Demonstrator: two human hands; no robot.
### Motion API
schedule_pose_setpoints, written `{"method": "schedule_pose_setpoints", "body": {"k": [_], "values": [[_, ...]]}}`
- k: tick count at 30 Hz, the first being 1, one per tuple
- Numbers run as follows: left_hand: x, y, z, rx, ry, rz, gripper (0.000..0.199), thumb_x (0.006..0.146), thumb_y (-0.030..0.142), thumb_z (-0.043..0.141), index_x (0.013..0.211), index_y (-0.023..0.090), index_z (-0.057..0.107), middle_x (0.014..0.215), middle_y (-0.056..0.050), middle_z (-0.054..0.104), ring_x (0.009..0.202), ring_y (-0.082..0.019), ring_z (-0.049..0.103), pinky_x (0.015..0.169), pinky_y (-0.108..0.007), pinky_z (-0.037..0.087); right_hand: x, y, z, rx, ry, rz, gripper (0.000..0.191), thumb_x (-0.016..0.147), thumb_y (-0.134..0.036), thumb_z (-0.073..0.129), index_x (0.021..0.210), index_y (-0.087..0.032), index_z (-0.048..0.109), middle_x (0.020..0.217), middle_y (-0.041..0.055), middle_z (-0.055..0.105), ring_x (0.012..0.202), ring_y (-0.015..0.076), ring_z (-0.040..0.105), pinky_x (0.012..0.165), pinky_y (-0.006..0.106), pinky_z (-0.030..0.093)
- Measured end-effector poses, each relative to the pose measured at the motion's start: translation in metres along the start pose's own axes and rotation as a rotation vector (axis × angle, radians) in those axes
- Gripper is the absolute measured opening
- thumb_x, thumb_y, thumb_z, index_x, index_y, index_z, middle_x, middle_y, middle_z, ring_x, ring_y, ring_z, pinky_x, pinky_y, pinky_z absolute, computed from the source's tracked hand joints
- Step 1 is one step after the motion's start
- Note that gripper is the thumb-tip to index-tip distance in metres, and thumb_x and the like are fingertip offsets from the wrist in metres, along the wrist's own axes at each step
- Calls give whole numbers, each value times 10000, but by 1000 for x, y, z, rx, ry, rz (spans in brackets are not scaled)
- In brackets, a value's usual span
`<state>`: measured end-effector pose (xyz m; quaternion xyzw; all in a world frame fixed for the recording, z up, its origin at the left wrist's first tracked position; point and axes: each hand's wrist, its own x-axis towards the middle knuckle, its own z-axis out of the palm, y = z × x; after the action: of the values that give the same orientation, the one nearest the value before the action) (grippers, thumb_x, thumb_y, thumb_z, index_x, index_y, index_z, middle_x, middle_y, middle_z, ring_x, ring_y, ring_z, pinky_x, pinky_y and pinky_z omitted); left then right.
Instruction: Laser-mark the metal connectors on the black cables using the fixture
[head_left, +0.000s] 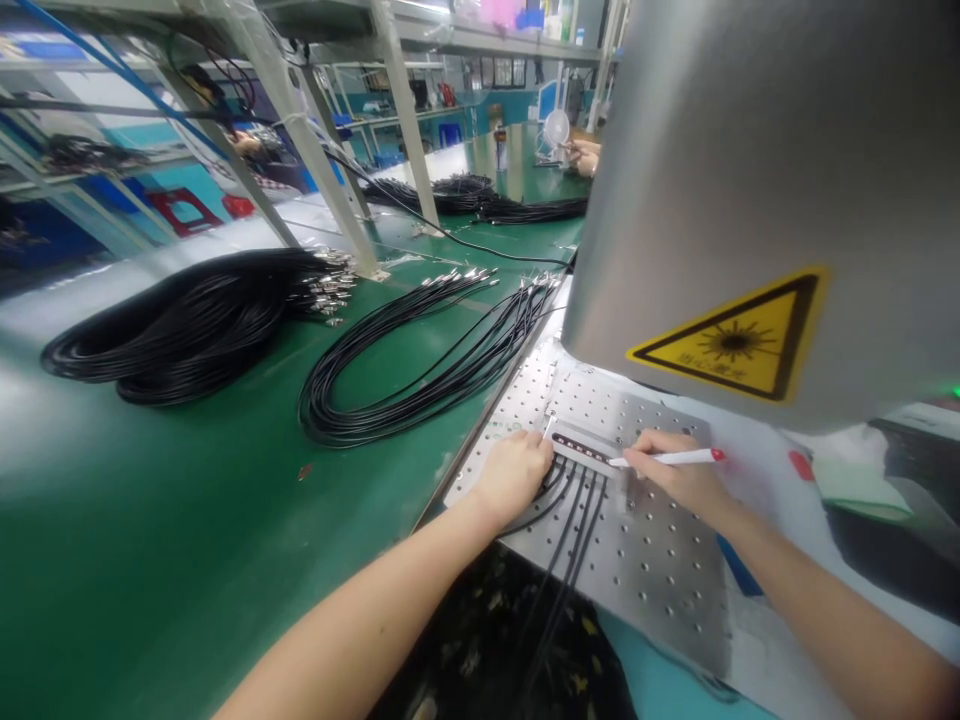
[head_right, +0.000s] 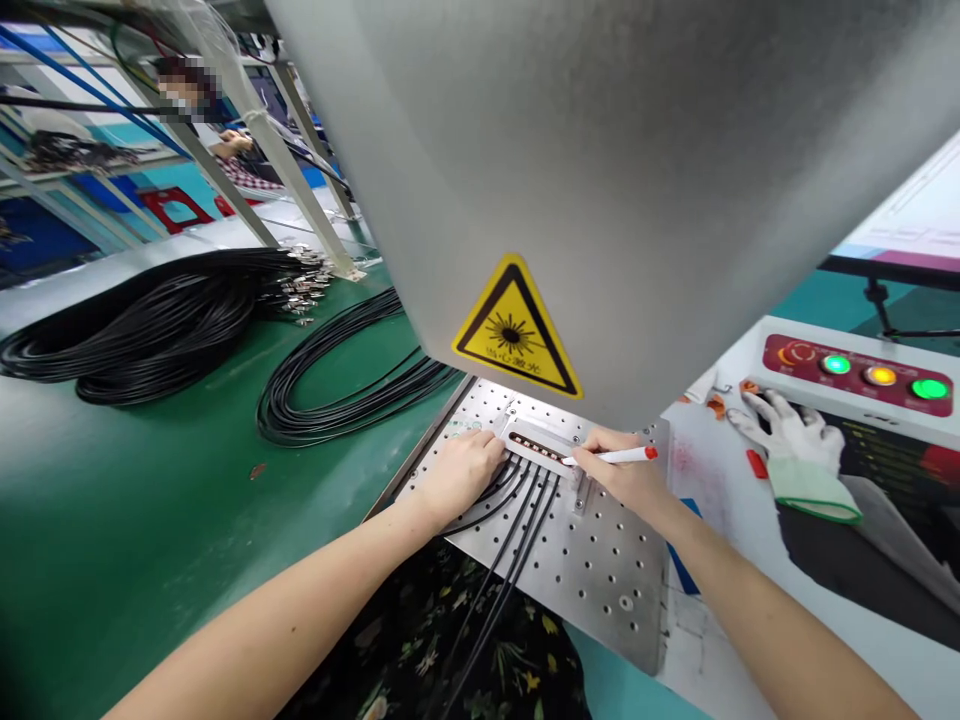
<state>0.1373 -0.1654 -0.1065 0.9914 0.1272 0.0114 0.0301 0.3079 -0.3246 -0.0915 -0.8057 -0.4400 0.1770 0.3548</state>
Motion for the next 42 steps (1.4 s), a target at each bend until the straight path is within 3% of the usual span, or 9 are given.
{"method": "schedule_pose_setpoints", "body": {"k": [7,10,14,17,20,23,29,36,42], "values": [[-1,2,-1,8,10,-4,167,883,131,388,834,143,547,835,-73,584,783,-200,533,652,-301,435,-6,-6,-6,-17,19,26,252,747,-345,512,534,-210,506,534,-27,553,525,131,506,505,248,360],[-1,3,-2,6,12,-17,148,876,131,400,853,147,546,837,-72,578,787,-198,525,644,-301,422,-16,0,-18,-62,152,35,191,782,-388,511,702,-232,586,667,-11,622,616,160,564,561,264,400],[1,1,-6,56,124,-35,92,857,168,453,887,157,540,907,-76,558,858,-220,491,695,-333,403,-41,46,-43,-366,389,-33,219,801,-430,500,893,-250,582,885,43,647,799,231,598,656,318,420],[1,-1,-11,98,230,-65,143,807,264,563,912,169,543,984,-82,530,929,-256,447,730,-371,379,-60,91,-60,-671,313,-136,240,819,-315,410,952,-240,596,899,108,633,826,281,584,639,366,403],[1,-2,-13,98,266,-82,239,750,323,642,910,173,549,999,-84,514,938,-264,423,731,-378,360,-71,107,-63,-781,291,-171,315,792,-224,352,974,-242,608,890,129,611,812,311,569,666,419,397],[0,-3,-13,90,273,-86,262,728,332,669,902,175,552,1003,-83,509,944,-263,413,735,-374,348,-71,84,-43,-695,372,-175,298,825,-261,348,1019,-255,574,957,108,581,903,325,544,768,465,388],[1,-3,-14,67,252,-85,247,729,317,666,895,171,556,1012,-88,507,961,-264,407,748,-379,341,-46,10,22,-453,191,-242,176,778,-359,557,845,-227,461,889,44,521,871,227,509,753,365,412],[-1,1,-19,78,227,-79,149,771,248,611,888,177,553,997,-75,512,962,-249,421,756,-372,356,-29,8,31,-511,191,-261,167,758,-266,560,714,-222,405,836,30,482,842,221,463,772,388,366],[-11,11,-32,108,294,-58,127,797,158,519,917,172,557,995,-67,536,982,-262,463,790,-375,388,-37,-2,42,-434,268,-150,107,721,-222,545,711,-221,438,864,51,499,883,248,469,809,424,378]]}}
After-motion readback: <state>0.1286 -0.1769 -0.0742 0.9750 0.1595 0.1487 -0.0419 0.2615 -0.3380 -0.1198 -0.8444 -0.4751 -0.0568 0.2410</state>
